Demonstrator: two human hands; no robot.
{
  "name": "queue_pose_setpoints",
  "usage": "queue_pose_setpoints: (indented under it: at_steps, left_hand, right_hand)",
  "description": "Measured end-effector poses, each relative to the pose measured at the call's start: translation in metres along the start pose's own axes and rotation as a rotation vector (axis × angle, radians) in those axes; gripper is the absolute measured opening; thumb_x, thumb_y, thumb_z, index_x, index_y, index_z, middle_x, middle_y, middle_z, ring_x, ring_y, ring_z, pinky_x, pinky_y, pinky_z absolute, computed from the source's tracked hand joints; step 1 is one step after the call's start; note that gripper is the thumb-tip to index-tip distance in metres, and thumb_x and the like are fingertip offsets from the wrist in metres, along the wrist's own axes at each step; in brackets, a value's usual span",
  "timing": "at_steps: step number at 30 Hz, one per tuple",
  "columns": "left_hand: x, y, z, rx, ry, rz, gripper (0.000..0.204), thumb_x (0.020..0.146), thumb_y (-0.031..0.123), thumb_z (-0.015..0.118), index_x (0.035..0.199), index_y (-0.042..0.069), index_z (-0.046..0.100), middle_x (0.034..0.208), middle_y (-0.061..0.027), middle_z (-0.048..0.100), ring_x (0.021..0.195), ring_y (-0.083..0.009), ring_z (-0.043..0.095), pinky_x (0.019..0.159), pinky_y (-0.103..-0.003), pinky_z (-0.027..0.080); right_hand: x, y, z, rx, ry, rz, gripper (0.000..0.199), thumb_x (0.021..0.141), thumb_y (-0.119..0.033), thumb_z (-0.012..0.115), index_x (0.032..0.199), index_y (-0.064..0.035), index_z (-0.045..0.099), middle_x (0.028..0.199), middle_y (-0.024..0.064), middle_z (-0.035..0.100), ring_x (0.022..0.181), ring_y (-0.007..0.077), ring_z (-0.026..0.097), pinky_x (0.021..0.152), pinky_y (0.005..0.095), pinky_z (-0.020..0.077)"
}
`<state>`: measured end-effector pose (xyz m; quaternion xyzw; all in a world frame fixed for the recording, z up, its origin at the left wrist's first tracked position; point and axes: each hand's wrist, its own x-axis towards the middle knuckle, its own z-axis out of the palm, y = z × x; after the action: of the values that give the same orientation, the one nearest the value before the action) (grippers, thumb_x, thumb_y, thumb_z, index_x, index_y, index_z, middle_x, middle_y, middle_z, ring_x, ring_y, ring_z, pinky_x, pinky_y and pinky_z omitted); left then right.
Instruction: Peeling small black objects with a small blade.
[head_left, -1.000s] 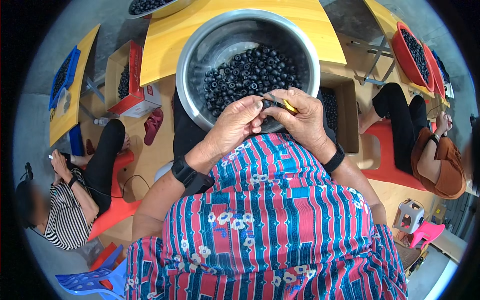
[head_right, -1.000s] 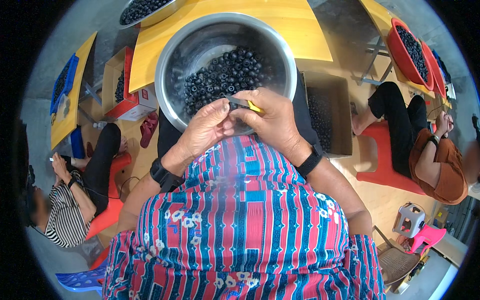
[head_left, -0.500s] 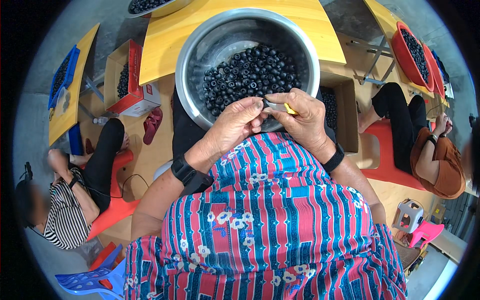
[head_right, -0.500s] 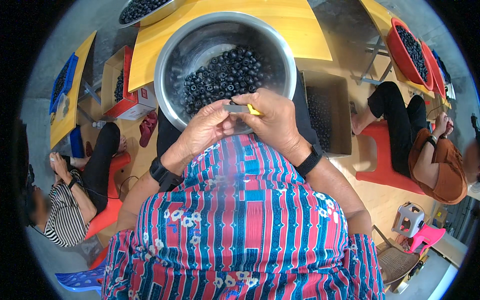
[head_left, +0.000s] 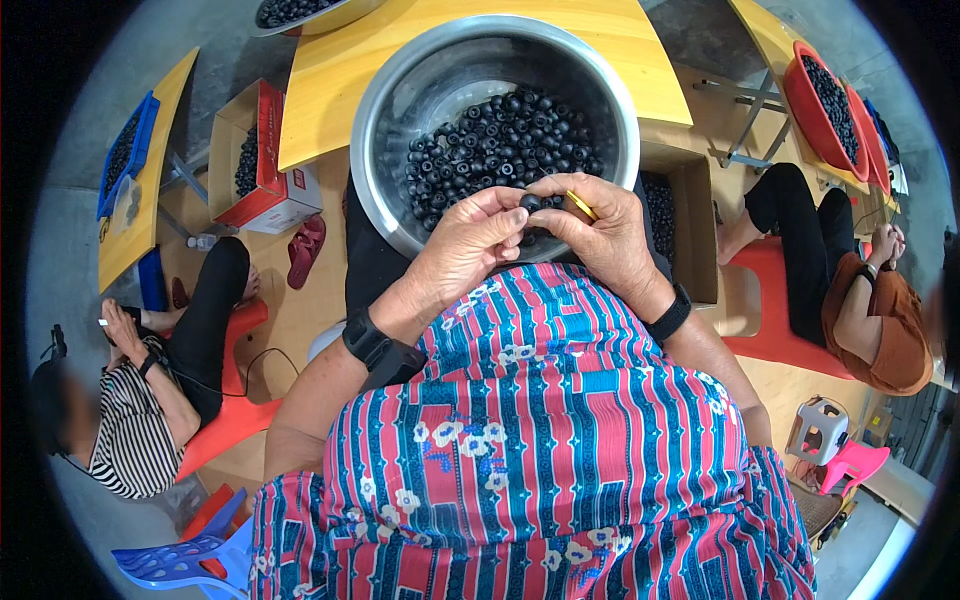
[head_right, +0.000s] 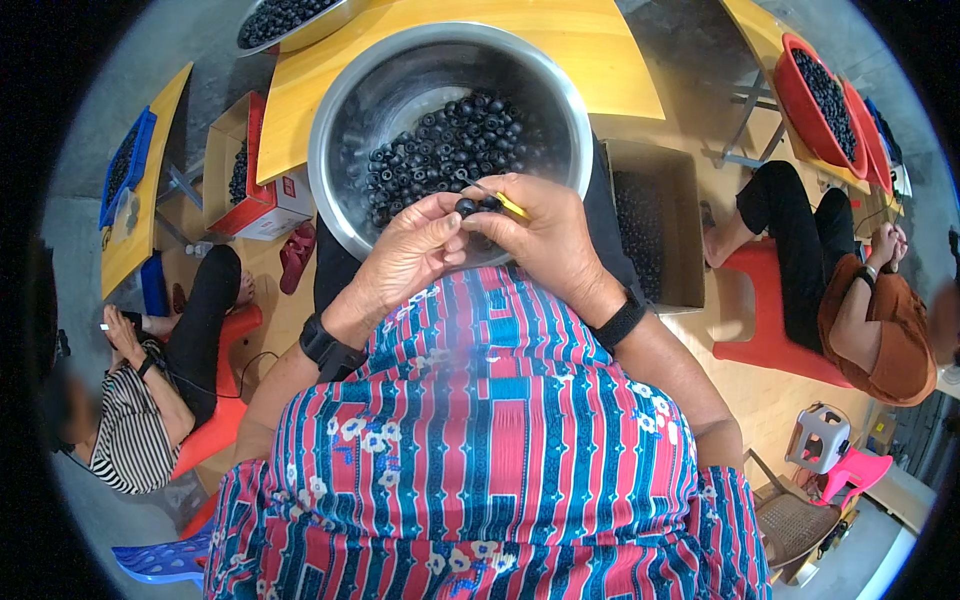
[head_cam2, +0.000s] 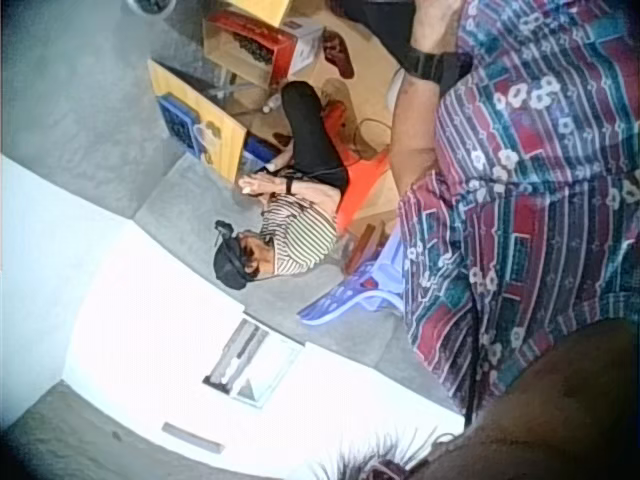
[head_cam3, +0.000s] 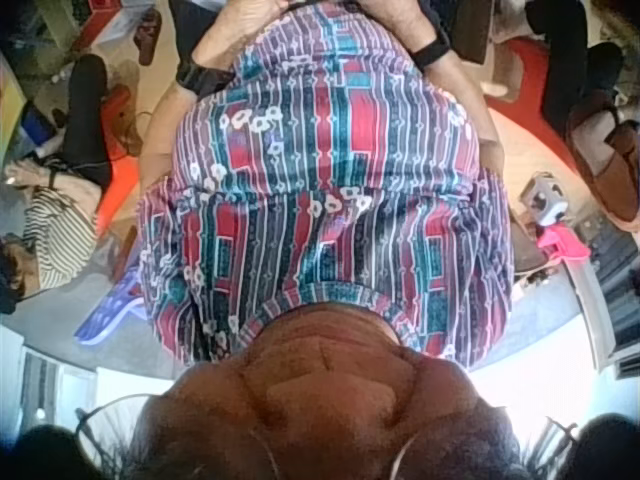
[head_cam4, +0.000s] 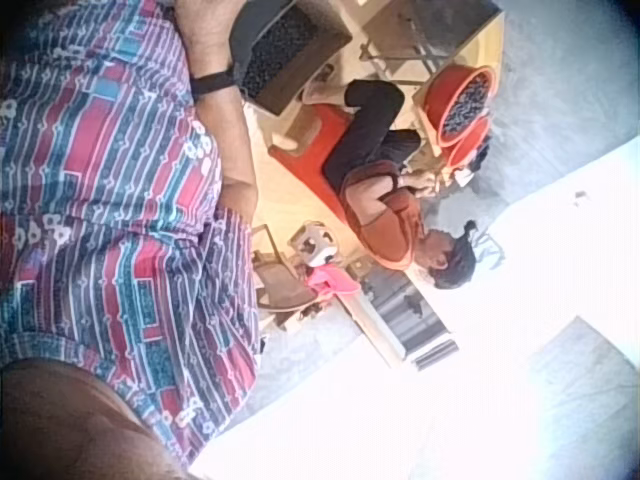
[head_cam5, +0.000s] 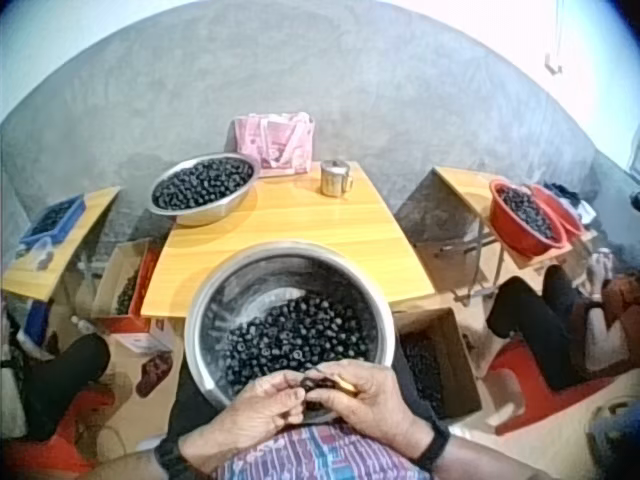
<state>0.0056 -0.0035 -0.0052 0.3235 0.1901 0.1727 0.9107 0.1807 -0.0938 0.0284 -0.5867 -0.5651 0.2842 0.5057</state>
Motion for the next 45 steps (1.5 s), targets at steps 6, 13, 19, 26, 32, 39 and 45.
queue_pose_setpoints:
  at_steps: [6, 13, 19, 26, 32, 39, 45]
  left_hand:
    - [0.001, 0.000, -0.006, -0.108, -0.087, -0.070, 0.023, 0.094, 0.015, 0.067, 0.114, 0.010, 0.057, 0.092, 0.0025, 0.057, 0.074, -0.0056, 0.046, 0.069, -0.022, 0.042]
    - [0.000, 0.002, -0.003, -0.081, -0.125, -0.101, 0.023, 0.094, 0.020, 0.068, 0.112, 0.009, 0.059, 0.091, 0.0022, 0.057, 0.074, -0.0062, 0.045, 0.068, -0.022, 0.042]
    - [0.001, 0.001, -0.010, -0.035, -0.135, -0.126, 0.024, 0.098, 0.029, 0.061, 0.110, 0.008, 0.062, 0.089, 0.0013, 0.058, 0.075, -0.0073, 0.048, 0.070, -0.023, 0.043]
    - [-0.001, 0.002, -0.006, -0.154, -0.089, -0.104, 0.021, 0.096, 0.013, 0.063, 0.116, 0.007, 0.060, 0.094, -0.0006, 0.060, 0.079, -0.0084, 0.052, 0.071, -0.024, 0.045]
    - [-0.001, 0.001, -0.009, -0.156, -0.090, -0.130, 0.020, 0.096, 0.014, 0.063, 0.115, 0.006, 0.060, 0.094, -0.0008, 0.061, 0.077, -0.0072, 0.052, 0.070, -0.022, 0.045]
    - [-0.001, 0.001, -0.002, 0.014, -0.063, -0.105, 0.021, 0.100, 0.025, 0.058, 0.108, 0.006, 0.059, 0.087, 0.0010, 0.057, 0.071, -0.0034, 0.046, 0.064, -0.017, 0.042]
    - [-0.002, 0.000, -0.002, -0.069, -0.039, 0.009, 0.023, 0.103, 0.027, 0.052, 0.114, 0.006, 0.054, 0.090, -0.0014, 0.054, 0.074, -0.0074, 0.045, 0.067, -0.022, 0.041]
  right_hand:
    - [0.001, -0.003, -0.003, 0.125, -0.131, 0.107, 0.021, 0.085, -0.006, 0.071, 0.105, -0.0016, 0.069, 0.099, 0.0090, 0.070, 0.094, 0.0141, 0.066, 0.084, 0.0271, 0.0518]
    - [0.001, 0.000, -0.005, 0.117, -0.169, 0.065, 0.020, 0.085, -0.003, 0.068, 0.105, -0.0012, 0.067, 0.098, 0.0075, 0.069, 0.093, 0.0141, 0.065, 0.085, 0.0270, 0.0511]
    - [0.000, -0.003, -0.006, 0.135, -0.162, 0.049, 0.021, 0.084, -0.003, 0.069, 0.105, -0.0012, 0.067, 0.099, 0.0079, 0.070, 0.094, 0.0143, 0.066, 0.085, 0.0271, 0.0512]
    - [0.000, -0.006, -0.005, 0.058, -0.140, 0.085, 0.024, 0.084, -0.005, 0.071, 0.107, -0.0022, 0.069, 0.099, 0.0083, 0.071, 0.094, 0.0147, 0.066, 0.084, 0.0273, 0.0519]
    - [0.000, 0.002, -0.003, 0.100, -0.138, 0.042, 0.023, 0.084, -0.011, 0.074, 0.105, -0.0024, 0.069, 0.097, 0.0085, 0.071, 0.092, 0.0147, 0.067, 0.083, 0.0280, 0.0526]
    - [0.001, 0.001, -0.004, 0.063, -0.147, 0.065, 0.022, 0.084, -0.011, 0.074, 0.103, -0.0018, 0.068, 0.095, 0.0091, 0.071, 0.090, 0.0155, 0.068, 0.080, 0.0285, 0.0528]
    - [-0.001, -0.003, -0.006, -0.057, -0.012, 0.036, 0.020, 0.087, -0.016, 0.069, 0.101, -0.0019, 0.067, 0.090, 0.0130, 0.069, 0.086, 0.0212, 0.068, 0.075, 0.0312, 0.0521]
